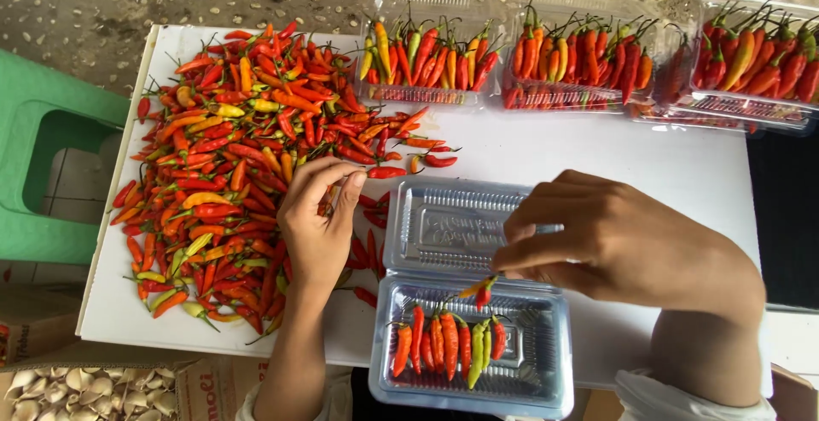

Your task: The person picks individual chili peppers from a pile and arranges them neatly into small clear plastic containers, closing the lids once filled.

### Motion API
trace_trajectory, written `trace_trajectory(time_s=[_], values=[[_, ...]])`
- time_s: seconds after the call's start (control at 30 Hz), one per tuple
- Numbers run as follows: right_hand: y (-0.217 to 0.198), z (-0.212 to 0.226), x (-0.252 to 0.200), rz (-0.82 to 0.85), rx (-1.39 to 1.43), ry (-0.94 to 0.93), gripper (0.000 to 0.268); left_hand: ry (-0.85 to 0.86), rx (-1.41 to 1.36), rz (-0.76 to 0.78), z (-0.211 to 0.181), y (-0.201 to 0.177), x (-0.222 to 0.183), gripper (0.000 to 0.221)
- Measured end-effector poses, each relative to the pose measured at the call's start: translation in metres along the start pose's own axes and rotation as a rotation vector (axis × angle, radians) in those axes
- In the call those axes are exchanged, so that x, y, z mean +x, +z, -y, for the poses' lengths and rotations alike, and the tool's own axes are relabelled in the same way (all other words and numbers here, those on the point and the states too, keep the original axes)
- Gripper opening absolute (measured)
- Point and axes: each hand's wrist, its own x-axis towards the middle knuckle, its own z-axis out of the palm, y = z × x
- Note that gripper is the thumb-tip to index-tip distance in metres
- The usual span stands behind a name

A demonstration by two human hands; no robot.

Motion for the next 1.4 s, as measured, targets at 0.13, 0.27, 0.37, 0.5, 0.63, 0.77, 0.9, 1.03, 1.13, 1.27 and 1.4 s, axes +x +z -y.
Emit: trace_trajectory(time_s=[0.13, 0.27, 0.37, 0.5, 0.63, 0.77, 0.9, 1.03, 1.13, 1.27, 1.4], values=[[-0.007, 0.016, -0.016, 0.005, -0.171, 0.008, 0.026, 0.006, 0.016, 0.009, -0.004, 0.004, -0.001, 0.013], [-0.006, 0.021, -0.033, 0.06, -0.187, 0.026, 0.024, 0.047, -0.033, 0.045, -0.01, 0.003, 0.0, 0.008], [-0.007, 0.023, -0.038, 0.066, -0.221, 0.048, 0.024, 0.067, -0.081, 0.068, -0.021, 0.003, 0.001, 0.009], [-0.005, 0.023, -0.044, 0.093, -0.258, 0.069, 0.022, 0.184, -0.179, 0.282, -0.058, -0.004, 0.009, 0.008], [-0.004, 0.029, -0.039, 0.088, -0.257, 0.013, 0.018, 0.273, -0.304, 0.568, -0.085, -0.001, 0.013, 0.012], [0.002, 0.034, -0.038, 0.156, -0.15, 0.038, 0.017, 0.34, -0.38, 0.767, -0.098, 0.005, 0.017, 0.012], [0.01, 0.034, -0.036, 0.259, -0.137, 0.017, 0.015, 0.351, -0.429, 0.858, -0.093, 0.007, 0.014, 0.007], [0.024, 0.034, -0.027, 0.304, -0.053, 0.035, 0.015, 0.301, -0.468, 0.913, -0.088, 0.006, 0.013, 0.009], [0.034, 0.034, -0.019, 0.367, 0.083, 0.019, 0.015, 0.287, -0.447, 0.88, -0.087, 0.005, 0.014, 0.008], [0.04, 0.028, -0.013, 0.481, -0.024, 0.145, 0.031, 0.214, -0.455, 0.825, -0.08, 0.006, 0.013, 0.009], [0.043, 0.025, -0.012, 0.546, -0.169, 0.217, 0.037, 0.189, -0.441, 0.785, -0.08, 0.008, 0.013, 0.008]])
